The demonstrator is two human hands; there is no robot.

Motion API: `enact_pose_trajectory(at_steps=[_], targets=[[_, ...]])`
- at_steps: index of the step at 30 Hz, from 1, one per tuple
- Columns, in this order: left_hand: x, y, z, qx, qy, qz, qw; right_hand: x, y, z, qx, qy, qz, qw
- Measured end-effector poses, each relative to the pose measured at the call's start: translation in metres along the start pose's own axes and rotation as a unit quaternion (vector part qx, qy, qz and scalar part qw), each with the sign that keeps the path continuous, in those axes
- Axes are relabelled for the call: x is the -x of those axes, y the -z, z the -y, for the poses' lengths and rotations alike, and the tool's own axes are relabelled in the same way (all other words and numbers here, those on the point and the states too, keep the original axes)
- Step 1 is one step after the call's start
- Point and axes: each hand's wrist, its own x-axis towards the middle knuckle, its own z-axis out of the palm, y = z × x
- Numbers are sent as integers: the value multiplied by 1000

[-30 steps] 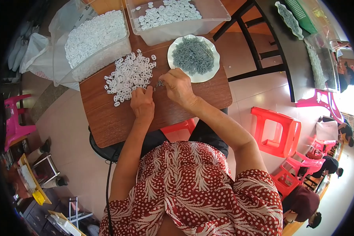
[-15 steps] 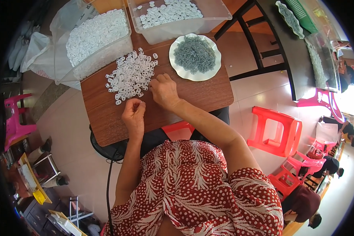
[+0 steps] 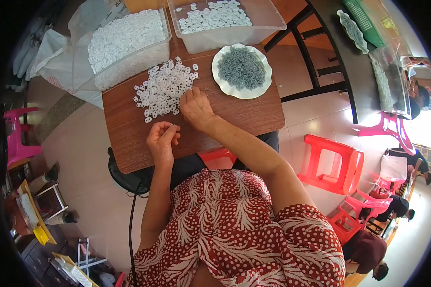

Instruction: The recorder is assembling small white plastic rings with metal hooks at a workstation.

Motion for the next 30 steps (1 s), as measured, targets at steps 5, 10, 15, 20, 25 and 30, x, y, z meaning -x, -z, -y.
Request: enact_pose_trajectory(at_steps=[5, 10, 15, 20, 25, 30], targets=[[4, 5, -9, 150, 77, 57, 984, 7, 20, 3, -92, -47, -48, 993], [20, -1, -29, 216, 106, 127, 962, 24, 84, 16, -338, -189, -6, 922], [32, -13, -34, 206, 79, 146, 964, 42, 119, 22, -544, -230, 49, 806], [46, -24, -40, 207, 72, 158, 963, 54, 135, 25, -603, -220, 30, 766], [57, -29, -37, 171, 50, 152, 972, 64, 144, 28, -629, -250, 22, 736], [64, -28, -37, 135, 49, 172, 975, 68, 154, 31, -640, -275, 51, 716]])
